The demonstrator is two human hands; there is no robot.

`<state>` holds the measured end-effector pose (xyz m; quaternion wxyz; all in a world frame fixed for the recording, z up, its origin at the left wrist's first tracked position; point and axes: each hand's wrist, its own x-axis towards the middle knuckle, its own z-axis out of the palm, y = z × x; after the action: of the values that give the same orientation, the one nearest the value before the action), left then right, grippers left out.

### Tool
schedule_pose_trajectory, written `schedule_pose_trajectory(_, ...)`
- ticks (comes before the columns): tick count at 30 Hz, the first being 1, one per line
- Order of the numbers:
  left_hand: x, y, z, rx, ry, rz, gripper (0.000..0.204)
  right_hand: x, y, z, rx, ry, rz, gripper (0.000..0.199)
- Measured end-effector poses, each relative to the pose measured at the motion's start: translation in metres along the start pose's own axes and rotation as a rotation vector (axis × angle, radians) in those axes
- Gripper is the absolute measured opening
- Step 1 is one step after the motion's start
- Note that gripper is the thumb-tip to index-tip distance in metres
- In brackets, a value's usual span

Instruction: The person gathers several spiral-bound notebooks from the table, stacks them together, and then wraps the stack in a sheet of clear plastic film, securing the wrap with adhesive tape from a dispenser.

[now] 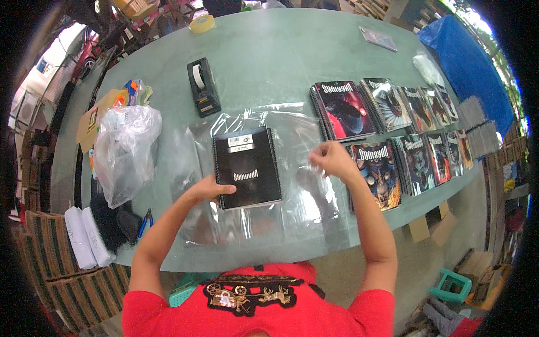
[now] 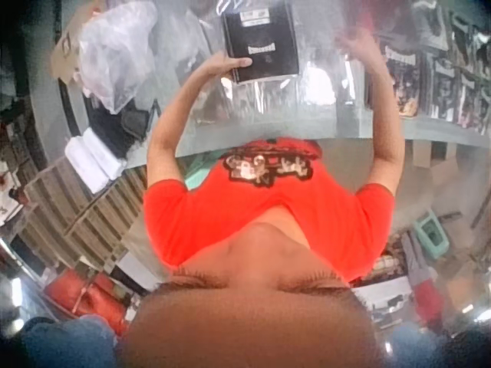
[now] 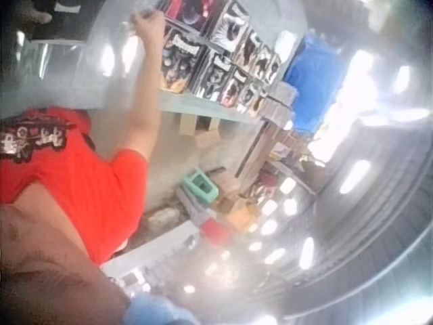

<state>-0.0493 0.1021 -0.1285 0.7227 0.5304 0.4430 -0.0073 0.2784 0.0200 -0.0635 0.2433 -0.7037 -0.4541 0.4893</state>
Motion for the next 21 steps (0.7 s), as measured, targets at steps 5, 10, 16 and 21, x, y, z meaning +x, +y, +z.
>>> schedule_pose_trajectory(5,0.006,0.037,-0.02,0.406,0.57,0.159,0.084,-0.007,-0.047,0.014,-0.293,-0.191,-0.106,0.033)
schedule_pose_trajectory(10,0.06,0.0,0.004,0.321,0.821,0.561,0.079,0.021,-0.077,0.064,-0.437,-0.379,-0.276,0.032)
schedule_pose_trajectory(16,0.059,0.002,0.02,0.613,0.907,0.576,0.066,0.058,-0.04,0.15,-0.673,-0.218,-0.498,0.027)
schedule_pose_trajectory(21,0.054,0.005,0.014,0.764,0.922,0.544,0.054,0.038,-0.037,0.144,-0.401,-0.24,-0.549,0.023)
